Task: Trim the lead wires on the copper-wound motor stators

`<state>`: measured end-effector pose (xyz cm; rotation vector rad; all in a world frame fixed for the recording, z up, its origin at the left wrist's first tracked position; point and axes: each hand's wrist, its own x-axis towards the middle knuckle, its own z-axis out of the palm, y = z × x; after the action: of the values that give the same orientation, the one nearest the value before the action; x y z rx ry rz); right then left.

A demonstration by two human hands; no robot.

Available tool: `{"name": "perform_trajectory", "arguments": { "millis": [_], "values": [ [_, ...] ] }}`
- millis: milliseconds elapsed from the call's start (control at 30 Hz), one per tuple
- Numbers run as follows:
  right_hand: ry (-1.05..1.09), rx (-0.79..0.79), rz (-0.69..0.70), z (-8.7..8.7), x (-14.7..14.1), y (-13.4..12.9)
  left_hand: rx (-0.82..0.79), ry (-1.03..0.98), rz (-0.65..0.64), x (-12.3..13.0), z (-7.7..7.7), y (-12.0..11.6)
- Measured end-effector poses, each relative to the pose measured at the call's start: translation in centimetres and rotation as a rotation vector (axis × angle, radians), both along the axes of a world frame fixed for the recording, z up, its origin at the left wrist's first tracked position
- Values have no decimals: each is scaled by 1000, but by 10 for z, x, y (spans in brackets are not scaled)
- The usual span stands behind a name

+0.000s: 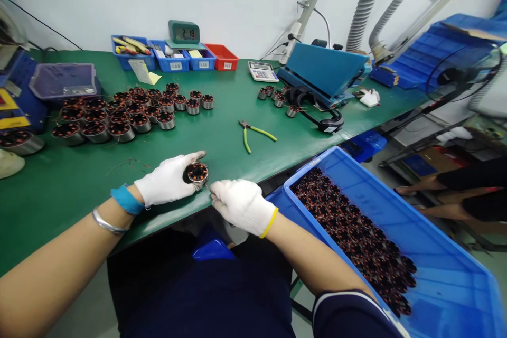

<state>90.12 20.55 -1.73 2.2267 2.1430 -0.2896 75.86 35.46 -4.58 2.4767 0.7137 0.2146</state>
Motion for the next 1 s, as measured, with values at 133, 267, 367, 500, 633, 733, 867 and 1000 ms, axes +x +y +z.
{"name": "perform_trajectory", "arguments": {
  "millis": [133, 267, 367, 500, 633, 733, 867, 1000],
  "values": [
    [289, 223, -185, 11, 12, 5, -307, -117, -60, -9, 1, 6],
    [455, 372, -228, 0, 11, 36, -358, -178, 163, -7, 2, 1],
    [671, 381, -176, -10, 10, 68, -237, -135, 293, -2, 2, -6],
    [1125, 402, -388, -8, 27, 95, -237, -116, 145, -3, 6, -10],
    [1337, 551, -491, -3, 42, 81, -325, -132, 110, -6, 9, -10],
    [1315, 448, -478, -11, 30, 57, -329, -157, 183, -5, 8, -9],
    [1228, 311, -468, -29, 2, 40, -205, -196, 242, -1, 7, -13],
    [1243, 314, -476, -35, -10, 43, -142, -338, 307, 1, 2, -14]
  ]
}}
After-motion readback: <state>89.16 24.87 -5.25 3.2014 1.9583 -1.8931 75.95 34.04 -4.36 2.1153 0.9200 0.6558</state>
